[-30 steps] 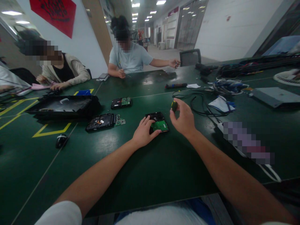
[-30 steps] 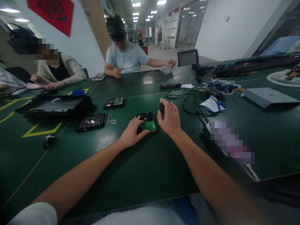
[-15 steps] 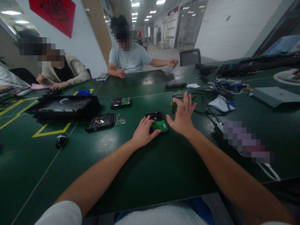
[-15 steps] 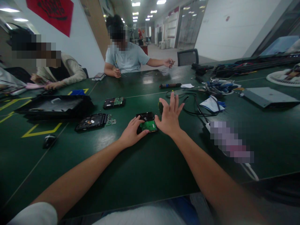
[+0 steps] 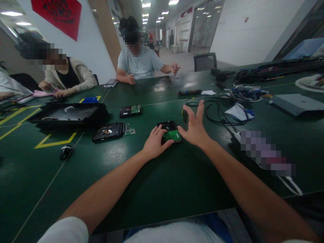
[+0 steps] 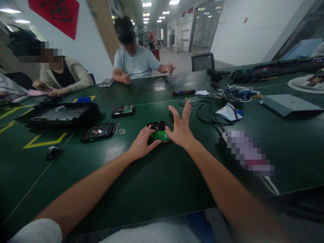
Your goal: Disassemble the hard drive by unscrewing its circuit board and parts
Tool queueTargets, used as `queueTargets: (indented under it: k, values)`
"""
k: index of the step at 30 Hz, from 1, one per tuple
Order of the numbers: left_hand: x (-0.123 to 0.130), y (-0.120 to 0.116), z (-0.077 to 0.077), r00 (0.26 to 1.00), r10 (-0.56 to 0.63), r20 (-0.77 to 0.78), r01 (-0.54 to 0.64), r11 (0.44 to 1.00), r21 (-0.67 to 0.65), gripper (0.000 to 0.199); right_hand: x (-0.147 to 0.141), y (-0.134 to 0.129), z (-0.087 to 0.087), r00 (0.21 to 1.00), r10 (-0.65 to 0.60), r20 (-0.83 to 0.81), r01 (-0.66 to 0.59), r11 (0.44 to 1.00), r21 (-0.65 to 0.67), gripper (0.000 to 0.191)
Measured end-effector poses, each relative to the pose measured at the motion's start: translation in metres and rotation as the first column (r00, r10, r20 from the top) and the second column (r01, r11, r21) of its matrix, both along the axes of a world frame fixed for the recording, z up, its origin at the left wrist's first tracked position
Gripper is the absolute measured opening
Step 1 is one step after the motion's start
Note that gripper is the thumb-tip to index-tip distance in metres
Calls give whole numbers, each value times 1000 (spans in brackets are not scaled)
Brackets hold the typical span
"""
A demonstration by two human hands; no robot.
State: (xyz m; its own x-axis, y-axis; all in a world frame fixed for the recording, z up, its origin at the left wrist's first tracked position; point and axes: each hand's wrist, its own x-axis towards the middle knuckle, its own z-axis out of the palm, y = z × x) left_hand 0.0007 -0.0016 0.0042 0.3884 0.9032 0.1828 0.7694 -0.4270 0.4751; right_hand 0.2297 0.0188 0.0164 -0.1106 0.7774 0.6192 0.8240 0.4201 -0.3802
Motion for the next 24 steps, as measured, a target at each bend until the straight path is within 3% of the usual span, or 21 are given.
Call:
queueTargets:
  k: [10, 19, 24]
  values:
    - [1, -2, 4, 1000, 0, -17, -1, 1000, -13, 62, 1, -3, 5, 998, -60, -18, 59, 998, -29, 87]
    - [1, -1, 1, 1000, 11, -3, -11, 1000, -8, 60, 3, -3, 14, 996, -65, -55, 58, 990, -127, 69]
    - [1, -1, 2, 1000, 5, -11, -5, 1000, -12, 61, 7, 3, 6, 992, -8, -123, 13, 999, 44, 68]
